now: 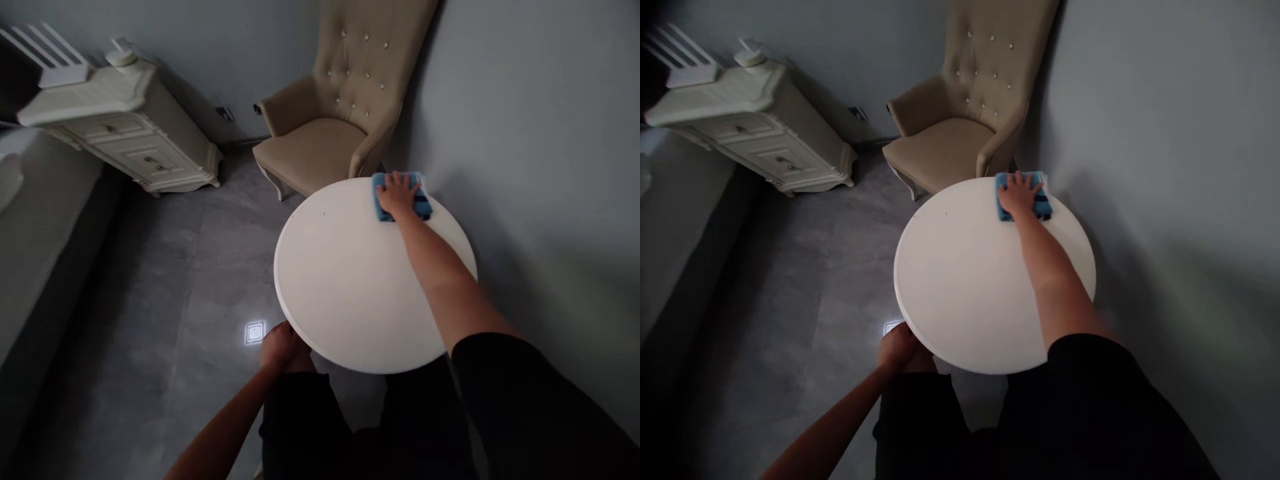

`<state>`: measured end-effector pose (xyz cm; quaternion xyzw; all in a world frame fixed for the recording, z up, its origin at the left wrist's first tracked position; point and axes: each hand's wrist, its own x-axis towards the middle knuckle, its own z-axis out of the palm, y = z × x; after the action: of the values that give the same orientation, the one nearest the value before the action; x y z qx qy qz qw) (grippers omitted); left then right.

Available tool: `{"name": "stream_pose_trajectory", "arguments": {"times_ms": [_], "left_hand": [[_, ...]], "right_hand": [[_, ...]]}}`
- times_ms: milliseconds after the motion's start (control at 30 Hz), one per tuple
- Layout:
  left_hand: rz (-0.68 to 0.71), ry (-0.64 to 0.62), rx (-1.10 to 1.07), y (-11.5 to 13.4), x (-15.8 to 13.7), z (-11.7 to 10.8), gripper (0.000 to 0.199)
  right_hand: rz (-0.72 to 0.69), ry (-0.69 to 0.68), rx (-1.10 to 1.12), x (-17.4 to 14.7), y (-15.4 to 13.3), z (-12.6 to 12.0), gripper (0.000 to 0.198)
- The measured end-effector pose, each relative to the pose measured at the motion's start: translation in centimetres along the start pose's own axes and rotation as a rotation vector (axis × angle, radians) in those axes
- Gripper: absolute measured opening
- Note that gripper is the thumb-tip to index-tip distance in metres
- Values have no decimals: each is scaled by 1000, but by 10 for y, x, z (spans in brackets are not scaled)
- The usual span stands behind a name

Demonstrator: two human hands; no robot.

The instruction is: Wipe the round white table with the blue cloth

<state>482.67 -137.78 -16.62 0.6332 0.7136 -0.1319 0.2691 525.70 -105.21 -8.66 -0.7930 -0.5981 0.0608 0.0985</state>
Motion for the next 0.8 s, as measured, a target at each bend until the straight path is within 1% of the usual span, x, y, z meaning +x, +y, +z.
{"name": "stream_pose_trajectory", "arguments": {"times_ms": [67, 100, 167, 233, 300, 367, 400, 467, 567, 667, 733, 800], "left_hand": [[22, 6, -11, -2, -1, 3, 46], [32, 14, -20, -4, -2, 5, 47], [48, 37, -39, -9, -4, 9, 48], [64, 62, -51, -15, -6, 13, 48], [70, 76, -58, -20, -9, 14, 47], [66, 78, -65, -24, -11, 13, 45], [64, 75, -69, -25, -11, 13, 44], [61, 79, -79, -28, -11, 12, 43], [61, 88, -94, -30, -8, 11, 40], [50, 74, -114, -28, -3, 7, 40], [34, 56, -114, -24, 0, 4, 42], [21, 41, -98, -18, 2, 0, 44]], "right_hand": [[143, 38, -30, -11, 58, -13, 65], [212, 47, -37, -19, 81, -19, 64], [330, 42, -38, -34, 112, -27, 64], [412, 27, -37, -44, 123, -31, 66], [479, 37, -44, -45, 116, -28, 66], [507, 62, -60, -39, 96, -22, 65], [495, 69, -66, -33, 83, -18, 65], [405, 65, -71, -18, 50, -9, 65], [208, 29, -59, 8, -11, 6, 65], [13, -16, -11, 22, -89, 25, 65], [-150, -40, 31, 18, -144, 38, 63], [-345, -70, 76, 0, -195, 49, 56]]}}
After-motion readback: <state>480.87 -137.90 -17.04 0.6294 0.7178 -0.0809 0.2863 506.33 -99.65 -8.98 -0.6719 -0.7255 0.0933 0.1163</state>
